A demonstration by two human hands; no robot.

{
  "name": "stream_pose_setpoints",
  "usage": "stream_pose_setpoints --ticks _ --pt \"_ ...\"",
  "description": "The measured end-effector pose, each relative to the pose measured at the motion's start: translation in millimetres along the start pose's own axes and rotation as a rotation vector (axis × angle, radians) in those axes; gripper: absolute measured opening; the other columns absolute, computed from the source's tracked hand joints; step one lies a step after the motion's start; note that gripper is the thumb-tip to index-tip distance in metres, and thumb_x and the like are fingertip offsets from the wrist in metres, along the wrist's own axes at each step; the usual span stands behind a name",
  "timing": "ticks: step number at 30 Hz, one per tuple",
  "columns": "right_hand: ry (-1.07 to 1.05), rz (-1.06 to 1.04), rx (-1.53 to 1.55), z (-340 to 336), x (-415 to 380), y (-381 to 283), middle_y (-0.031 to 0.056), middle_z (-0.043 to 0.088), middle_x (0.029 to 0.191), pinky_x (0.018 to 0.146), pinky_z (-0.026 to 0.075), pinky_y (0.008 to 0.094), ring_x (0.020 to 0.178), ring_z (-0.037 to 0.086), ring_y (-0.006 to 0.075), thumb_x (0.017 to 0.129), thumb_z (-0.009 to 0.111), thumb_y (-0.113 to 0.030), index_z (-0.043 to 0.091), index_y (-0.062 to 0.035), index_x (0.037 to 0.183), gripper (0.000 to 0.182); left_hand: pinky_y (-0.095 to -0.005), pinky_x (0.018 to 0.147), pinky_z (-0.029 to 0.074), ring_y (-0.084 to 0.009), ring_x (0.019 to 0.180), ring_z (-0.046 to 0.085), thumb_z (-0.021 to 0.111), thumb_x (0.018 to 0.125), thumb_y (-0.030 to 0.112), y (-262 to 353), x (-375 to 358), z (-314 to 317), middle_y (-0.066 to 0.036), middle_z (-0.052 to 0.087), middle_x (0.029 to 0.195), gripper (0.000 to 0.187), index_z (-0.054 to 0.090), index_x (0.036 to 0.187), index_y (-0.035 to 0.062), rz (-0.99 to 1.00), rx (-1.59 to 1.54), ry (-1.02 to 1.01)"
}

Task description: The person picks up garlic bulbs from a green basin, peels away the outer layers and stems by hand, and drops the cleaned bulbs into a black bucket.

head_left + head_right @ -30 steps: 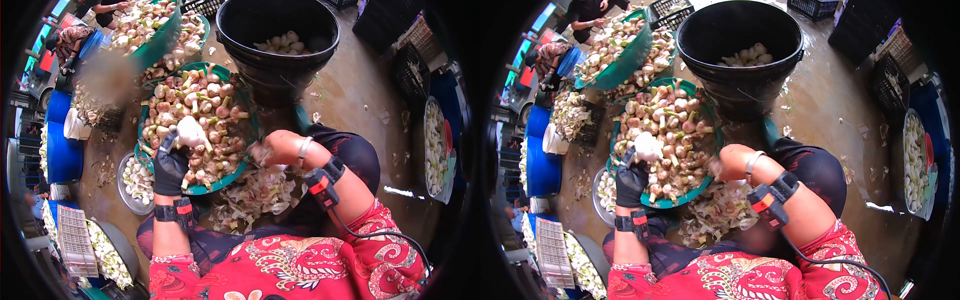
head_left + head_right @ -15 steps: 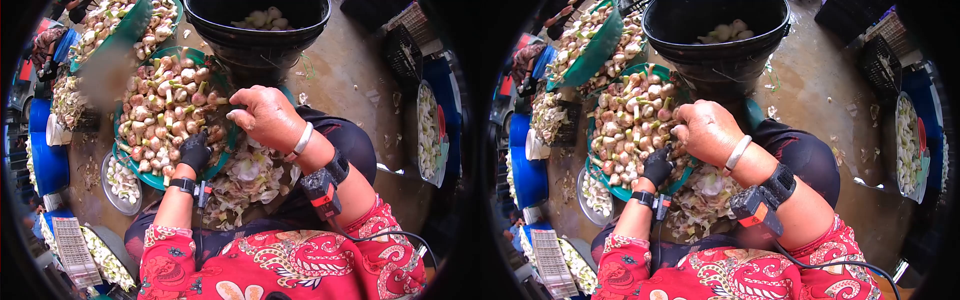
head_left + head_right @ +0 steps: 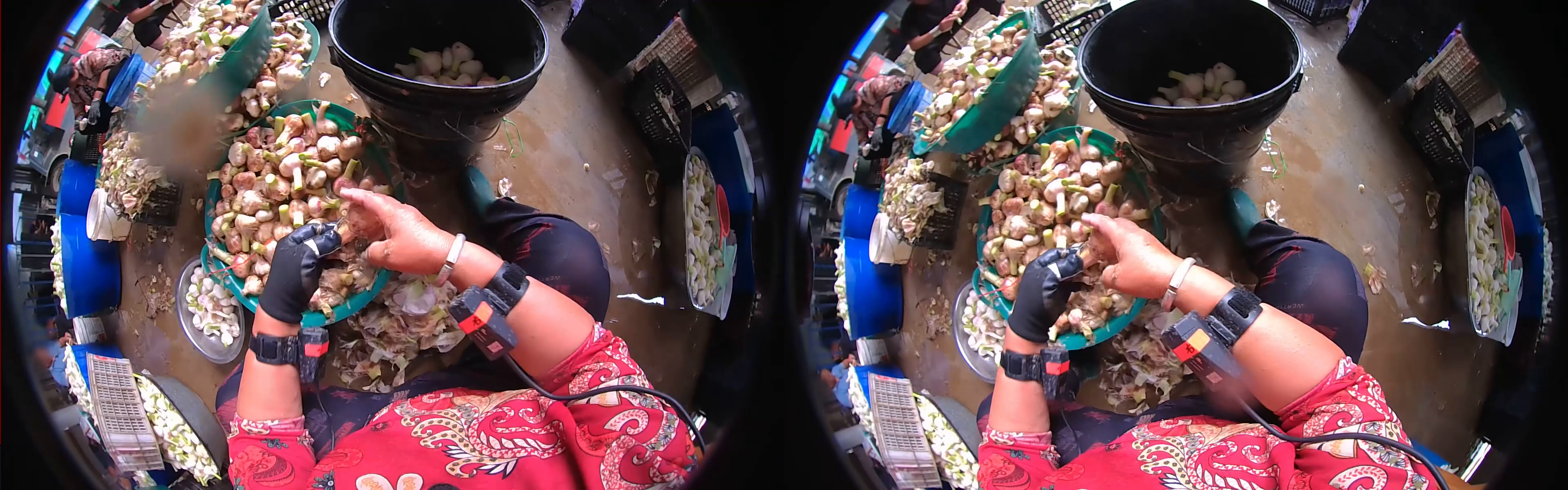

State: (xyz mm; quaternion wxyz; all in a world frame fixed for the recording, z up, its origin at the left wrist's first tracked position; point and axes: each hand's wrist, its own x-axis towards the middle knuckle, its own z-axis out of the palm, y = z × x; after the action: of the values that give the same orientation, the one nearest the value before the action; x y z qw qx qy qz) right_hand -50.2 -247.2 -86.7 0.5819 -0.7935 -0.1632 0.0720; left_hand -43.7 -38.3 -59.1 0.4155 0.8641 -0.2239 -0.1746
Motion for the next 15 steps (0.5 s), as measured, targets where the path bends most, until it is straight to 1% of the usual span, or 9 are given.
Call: stream_pose_setpoints --ticks 2,3,4,6,8,10,12,13,15 --pt "0.004 0.097 0.375 3.0 4.9 -11.3 0.0089 0.057 0.116 0.093 0.045 0.0274 0.108 0.056 0.0176 0.069 0.061 0.007 0.043 -0.0114 0.137 0.072 -0.0316 0.086 0.051 -0.0232 0.098 0.064 0.047 0.088 -0.005 5.1 -14.1 4.8 -0.016 0.064 0.111 0.032 0.059 0.118 -0.0025 0.044 -0.344 0.243" --pt "-0.015 0.142 0.782 5.9 5.8 -15.5 0.0021 0.059 0.105 0.083 0.047 0.0242 0.096 0.057 0.0103 0.075 0.059 0.009 0.045 -0.0063 0.133 0.062 -0.0314 0.09 0.05 -0.0238 0.103 0.062 0.048 0.09 -0.004 5.6 -20.8 3.3 -0.014 0.063 0.113 0.033 0.056 0.122 -0.0009 0.006 -0.379 0.338" --pt "0.002 0.239 0.946 7.3 7.7 -18.8 0.0021 0.06 0.102 0.072 0.048 0.0227 0.086 0.058 0.009 0.079 0.064 0.004 0.046 -0.0024 0.13 0.055 -0.0322 0.09 0.049 -0.0212 0.103 0.061 0.053 0.092 0.004 7.5 -24.5 7.1 -0.012 0.062 0.115 0.032 0.055 0.123 -0.0007 -0.068 -0.852 0.379" --pt "-0.076 0.339 1.019 5.7 4.5 -32.0 0.0019 0.059 0.097 0.063 0.047 0.0224 0.08 0.057 0.0094 0.083 0.067 -0.004 0.047 -0.0018 0.129 0.05 -0.0323 0.089 0.05 -0.018 0.102 0.06 0.055 0.093 0.014 22.8 -32.2 2.0 -0.009 0.061 0.116 0.034 0.053 0.124 -0.0008 -0.136 -1.182 0.325" --pt "-0.145 0.328 1.028 14.6 4.3 -37.6 -0.0003 0.059 0.088 0.055 0.046 0.0203 0.067 0.057 0.0077 0.082 0.071 -0.012 0.05 -0.004 0.123 0.047 -0.0298 0.083 0.051 -0.0145 0.101 0.059 0.057 0.093 0.02 28.1 -33.1 6.9 -0.007 0.061 0.114 0.038 0.053 0.125 -0.0009 -0.088 -0.94 0.373" --pt "-0.152 0.32 0.975 21.2 3.5 -37.5 0.0005 0.06 0.088 0.055 0.046 0.0197 0.068 0.056 0.0065 0.083 0.07 -0.015 0.051 -0.0046 0.123 0.045 -0.0325 0.08 0.055 -0.0185 0.095 0.063 0.052 0.097 0.022 24.6 -31.0 12.2 -0.009 0.062 0.109 0.034 0.054 0.12 -0.0026 -0.093 -0.982 0.446" --pt "-0.189 0.267 0.855 24.8 5.0 -33.7 0.0005 0.06 0.087 0.057 0.046 0.0204 0.071 0.054 0.0056 0.085 0.069 -0.018 0.052 -0.0036 0.122 0.043 -0.0326 0.079 0.055 -0.0181 0.093 0.063 0.052 0.097 0.023 16.7 -30.4 13.2 -0.009 0.063 0.107 0.034 0.056 0.119 -0.0027 -0.124 -0.929 0.46" --pt "-0.028 0.174 0.708 33.0 1.9 -35.2 -0.0005 0.06 0.085 0.06 0.045 0.0206 0.073 0.052 0.005 0.087 0.068 -0.021 0.053 -0.0021 0.119 0.041 -0.0327 0.078 0.055 -0.0177 0.092 0.063 0.051 0.098 0.024 14.1 -29.8 13.0 -0.008 0.063 0.105 0.034 0.057 0.117 -0.0029 -0.153 -0.872 0.469" --pt "0.01 0.113 0.649 39.3 2.7 -32.5 0.001 0.06 0.09 0.063 0.047 0.0218 0.076 0.055 0.0066 0.089 0.065 -0.022 0.052 -0.0021 0.122 0.041 -0.0327 0.076 0.055 -0.0179 0.09 0.064 0.053 0.097 0.021 12.3 -29.9 12.0 -0.009 0.064 0.102 0.031 0.058 0.116 -0.0028 -0.169 -0.854 0.481"
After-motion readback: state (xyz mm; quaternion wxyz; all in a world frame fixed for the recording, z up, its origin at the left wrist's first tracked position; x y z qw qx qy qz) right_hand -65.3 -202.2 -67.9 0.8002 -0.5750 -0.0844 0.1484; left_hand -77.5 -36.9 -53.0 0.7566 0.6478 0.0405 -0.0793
